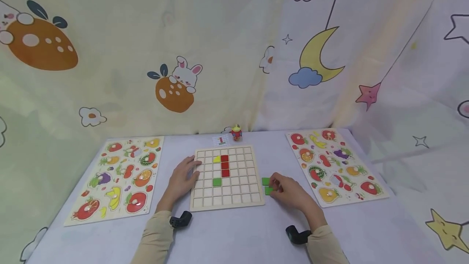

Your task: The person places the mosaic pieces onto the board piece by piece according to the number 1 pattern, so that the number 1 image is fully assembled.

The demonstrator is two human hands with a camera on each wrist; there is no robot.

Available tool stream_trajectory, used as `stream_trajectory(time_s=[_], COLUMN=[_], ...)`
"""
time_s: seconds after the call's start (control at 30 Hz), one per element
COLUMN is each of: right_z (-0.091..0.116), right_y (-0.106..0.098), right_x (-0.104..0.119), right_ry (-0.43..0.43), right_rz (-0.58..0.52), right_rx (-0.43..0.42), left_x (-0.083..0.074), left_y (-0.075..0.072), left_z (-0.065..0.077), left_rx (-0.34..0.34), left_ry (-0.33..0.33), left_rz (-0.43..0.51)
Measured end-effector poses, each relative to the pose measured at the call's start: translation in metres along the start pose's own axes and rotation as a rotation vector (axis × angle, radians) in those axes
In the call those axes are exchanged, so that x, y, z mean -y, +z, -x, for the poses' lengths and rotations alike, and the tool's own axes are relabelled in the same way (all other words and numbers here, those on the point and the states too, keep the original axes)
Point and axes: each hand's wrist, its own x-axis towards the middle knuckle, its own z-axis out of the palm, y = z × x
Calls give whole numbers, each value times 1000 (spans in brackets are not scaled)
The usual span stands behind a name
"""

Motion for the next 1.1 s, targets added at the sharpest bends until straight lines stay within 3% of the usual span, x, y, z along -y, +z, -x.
stream_trajectory(time_s=[0.3,0.63,0.9,1.1], right_z=[-6,-27,-62,-76], right_y=[3,9,41,64], right_x=[5,25,57,75], right_ry=[10,-108,-134,-97], right_rz=[-15,-98,-187,-102], right_rx=[2,-99,-86,-107], left_x=[3,3,2,2], left_y=[2,1,0,2], left_z=[1,-1,-3,-2], left_rx=[11,9,-13,-15], left_ry=[-23,-17,-9,1], left_rz=[-17,-4,4,-12])
